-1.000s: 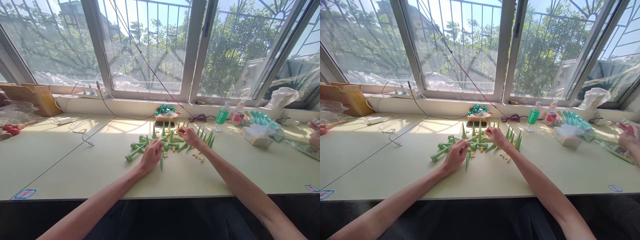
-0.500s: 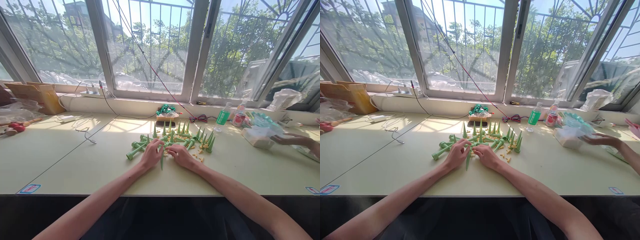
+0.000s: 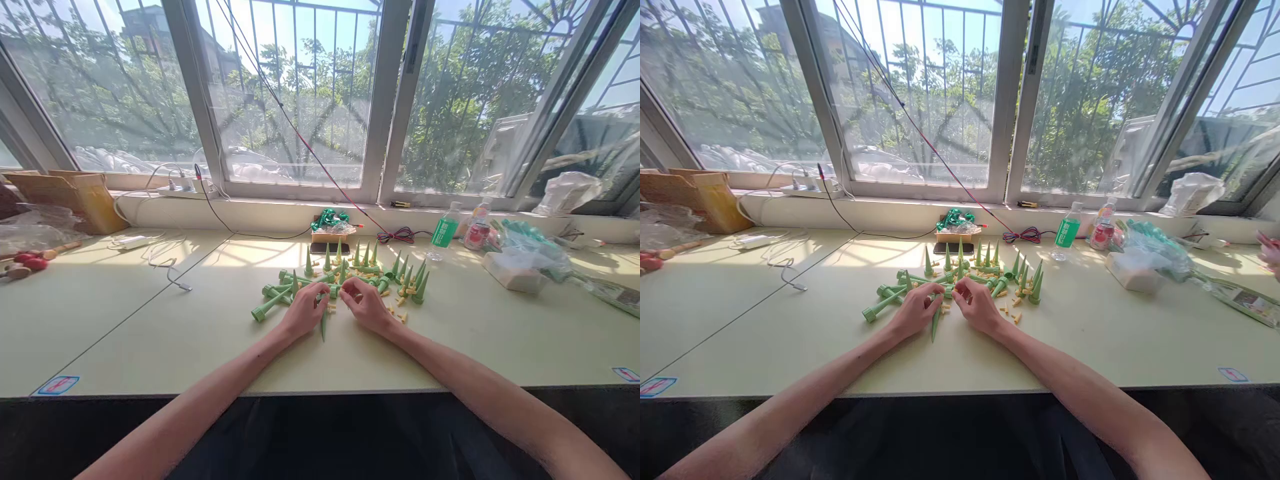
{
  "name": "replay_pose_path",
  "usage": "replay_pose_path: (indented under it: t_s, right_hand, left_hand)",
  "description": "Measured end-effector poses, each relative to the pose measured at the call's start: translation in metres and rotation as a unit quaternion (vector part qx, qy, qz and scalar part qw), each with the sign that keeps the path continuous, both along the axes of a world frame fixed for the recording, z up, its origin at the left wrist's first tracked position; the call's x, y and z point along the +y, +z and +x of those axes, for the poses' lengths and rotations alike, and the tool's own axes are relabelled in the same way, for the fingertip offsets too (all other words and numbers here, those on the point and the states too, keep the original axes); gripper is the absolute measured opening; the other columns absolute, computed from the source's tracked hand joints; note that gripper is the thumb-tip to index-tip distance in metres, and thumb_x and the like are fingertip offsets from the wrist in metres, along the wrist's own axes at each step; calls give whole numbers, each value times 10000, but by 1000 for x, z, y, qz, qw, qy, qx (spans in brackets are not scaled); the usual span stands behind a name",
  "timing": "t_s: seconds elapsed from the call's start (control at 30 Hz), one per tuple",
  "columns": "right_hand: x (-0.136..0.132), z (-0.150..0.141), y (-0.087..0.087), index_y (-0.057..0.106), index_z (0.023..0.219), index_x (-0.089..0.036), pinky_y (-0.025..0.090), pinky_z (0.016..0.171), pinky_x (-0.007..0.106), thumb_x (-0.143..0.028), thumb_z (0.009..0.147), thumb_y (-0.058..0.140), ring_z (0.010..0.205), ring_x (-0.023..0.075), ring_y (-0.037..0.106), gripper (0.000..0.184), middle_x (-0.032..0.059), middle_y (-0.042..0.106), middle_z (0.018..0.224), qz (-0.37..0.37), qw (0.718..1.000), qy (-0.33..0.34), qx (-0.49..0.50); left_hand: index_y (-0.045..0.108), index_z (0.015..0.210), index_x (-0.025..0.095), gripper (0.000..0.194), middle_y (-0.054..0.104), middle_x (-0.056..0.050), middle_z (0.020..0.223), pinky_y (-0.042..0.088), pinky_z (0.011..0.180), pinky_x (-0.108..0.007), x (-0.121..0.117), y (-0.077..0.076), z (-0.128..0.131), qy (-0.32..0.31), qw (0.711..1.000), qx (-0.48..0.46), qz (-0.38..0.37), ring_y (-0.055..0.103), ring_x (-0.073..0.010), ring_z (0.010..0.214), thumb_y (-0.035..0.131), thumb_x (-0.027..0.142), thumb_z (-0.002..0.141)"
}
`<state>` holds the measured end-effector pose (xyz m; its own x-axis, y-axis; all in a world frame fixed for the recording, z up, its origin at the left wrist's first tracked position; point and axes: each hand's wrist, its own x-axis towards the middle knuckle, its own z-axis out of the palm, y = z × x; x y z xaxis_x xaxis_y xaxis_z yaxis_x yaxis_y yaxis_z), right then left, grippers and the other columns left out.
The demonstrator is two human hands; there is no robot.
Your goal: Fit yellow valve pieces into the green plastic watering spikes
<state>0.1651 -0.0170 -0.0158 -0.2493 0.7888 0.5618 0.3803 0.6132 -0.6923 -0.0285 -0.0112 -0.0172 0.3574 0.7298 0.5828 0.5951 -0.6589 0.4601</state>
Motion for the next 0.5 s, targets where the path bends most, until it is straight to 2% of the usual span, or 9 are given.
replay_pose_path:
  t_s: [0.13,0.3,0.37,0.5]
  right_hand:
    - [0,-1,-3,635,1031,-182,465,531,231,-313,913,549,658,145,594,197,36,645,801,2,1000,-4,23]
    - [0,-2,-4,682,1014,-178,482,549,248,-319,932,525,632,137,586,226,63,682,873,9,999,-11,34]
    - [-1,-2,-4,670,1003,-174,482,543,248,-331,931,532,623,139,589,221,62,682,849,4,999,-17,45]
    - [-3,-2,-1,628,960,-178,478,535,246,-358,927,543,608,139,587,202,47,664,796,-9,998,-14,61]
  left_hand:
    - [616,932,163,127,655,-34,876,454,593,-252,1,0,-1,5,1000,3,-20,494,-99,528,496,201,915]
    - [612,962,166,169,665,-61,930,496,634,-264,2,2,-1,-3,997,-39,-60,594,-143,661,464,236,924]
    - [607,970,169,184,657,-62,938,499,600,-247,2,4,0,-17,992,-82,-95,608,-145,678,458,269,929]
    - [571,972,176,202,593,-25,868,403,425,-184,-1,8,3,-47,964,-184,-188,521,-79,503,481,351,930]
